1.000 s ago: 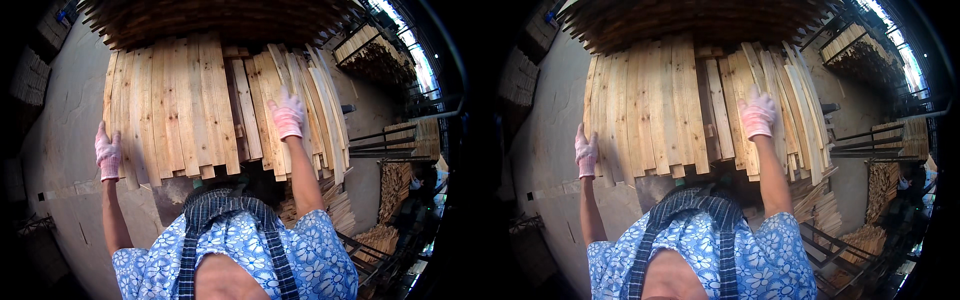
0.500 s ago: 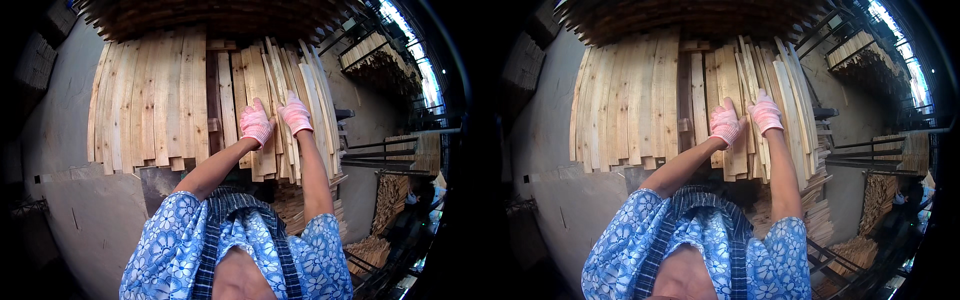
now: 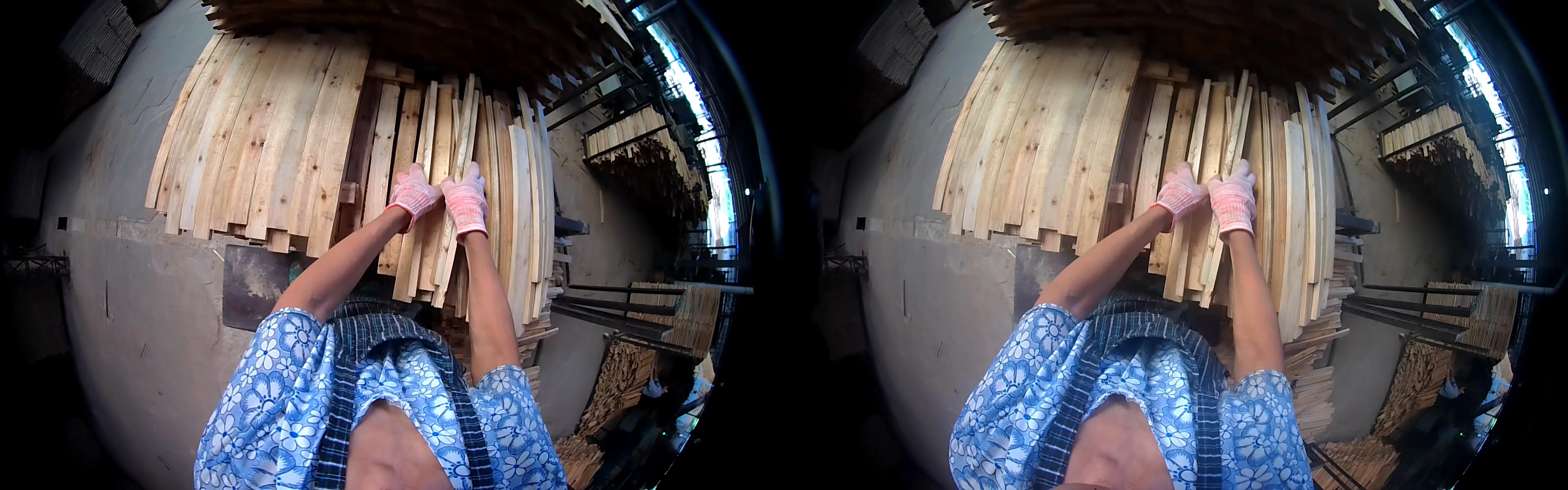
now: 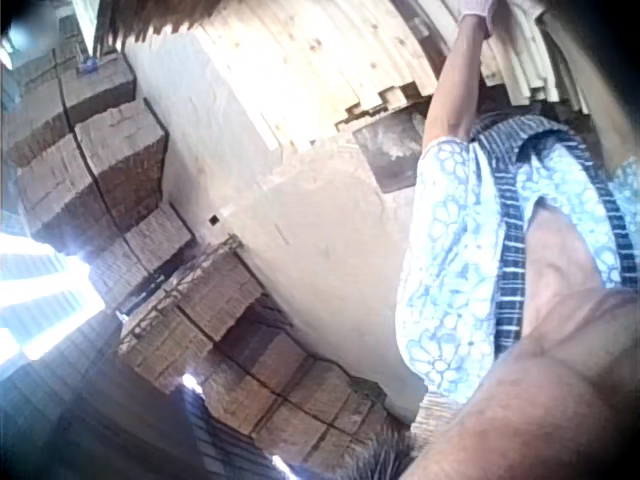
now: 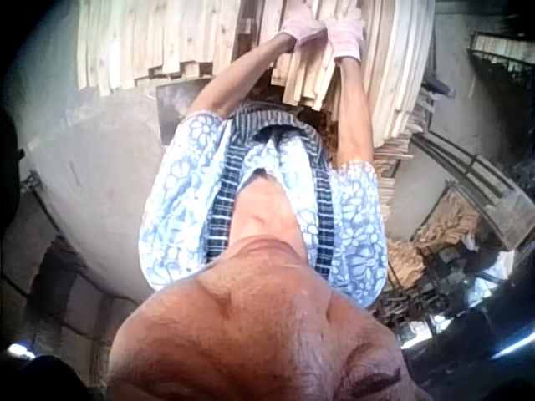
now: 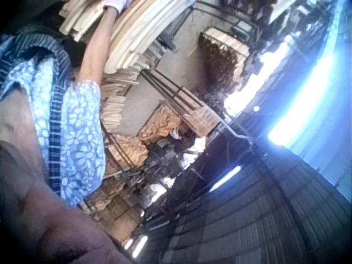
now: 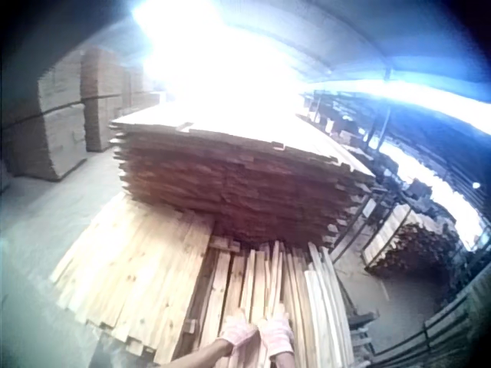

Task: The person picks up bundles of wooden planks from a large stack and places them onto a metal rack. They repeatedly lift, carry, and arrange the planks to organize the wood in the warehouse.

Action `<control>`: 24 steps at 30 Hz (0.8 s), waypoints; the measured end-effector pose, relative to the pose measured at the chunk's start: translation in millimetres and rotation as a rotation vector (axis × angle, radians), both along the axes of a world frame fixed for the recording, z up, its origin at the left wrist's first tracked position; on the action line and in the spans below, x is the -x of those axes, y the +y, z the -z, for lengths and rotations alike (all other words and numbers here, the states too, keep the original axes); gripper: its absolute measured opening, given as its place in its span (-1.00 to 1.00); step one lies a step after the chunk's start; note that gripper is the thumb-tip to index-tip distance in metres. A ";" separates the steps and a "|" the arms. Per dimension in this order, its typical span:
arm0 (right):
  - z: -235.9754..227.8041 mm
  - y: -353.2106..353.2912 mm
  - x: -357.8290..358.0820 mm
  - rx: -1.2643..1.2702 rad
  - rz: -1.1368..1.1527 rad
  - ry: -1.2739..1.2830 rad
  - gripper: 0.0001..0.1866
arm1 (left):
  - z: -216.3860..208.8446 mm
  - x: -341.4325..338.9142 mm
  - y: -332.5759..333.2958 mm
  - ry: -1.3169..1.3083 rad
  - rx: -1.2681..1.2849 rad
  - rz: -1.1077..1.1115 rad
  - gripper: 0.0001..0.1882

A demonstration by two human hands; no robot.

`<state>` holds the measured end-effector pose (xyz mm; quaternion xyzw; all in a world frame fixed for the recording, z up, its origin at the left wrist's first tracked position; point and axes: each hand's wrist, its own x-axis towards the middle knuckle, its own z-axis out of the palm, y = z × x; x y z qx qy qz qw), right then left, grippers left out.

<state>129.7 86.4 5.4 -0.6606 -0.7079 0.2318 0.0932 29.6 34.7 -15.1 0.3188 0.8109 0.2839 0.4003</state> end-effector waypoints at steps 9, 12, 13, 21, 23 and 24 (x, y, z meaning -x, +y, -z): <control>-0.4 -14.3 -20.7 0.241 -0.080 0.927 -0.41 | 9.5 20.7 -4.1 -0.561 -0.193 -0.143 -0.04; -19.4 -17.8 -25.6 0.324 -0.150 0.956 -0.41 | -13.9 24.5 -16.2 -0.729 -0.260 -0.137 0.03; -25.1 -18.3 -26.1 0.351 -0.132 0.984 -0.42 | -15.5 28.6 -15.2 -0.600 -0.269 -0.097 0.07; -60.8 -25.6 17.3 0.286 -0.113 0.935 -0.37 | -76.4 110.6 -40.5 -0.256 -0.450 -0.069 0.03; -45.1 -19.3 33.9 0.155 -0.201 0.766 -0.34 | -115.9 144.4 -71.5 -0.365 -0.529 -0.079 0.05; -33.6 -16.3 47.7 0.082 -0.227 0.683 -0.33 | -129.9 165.2 -87.8 -0.280 -0.468 -0.072 0.05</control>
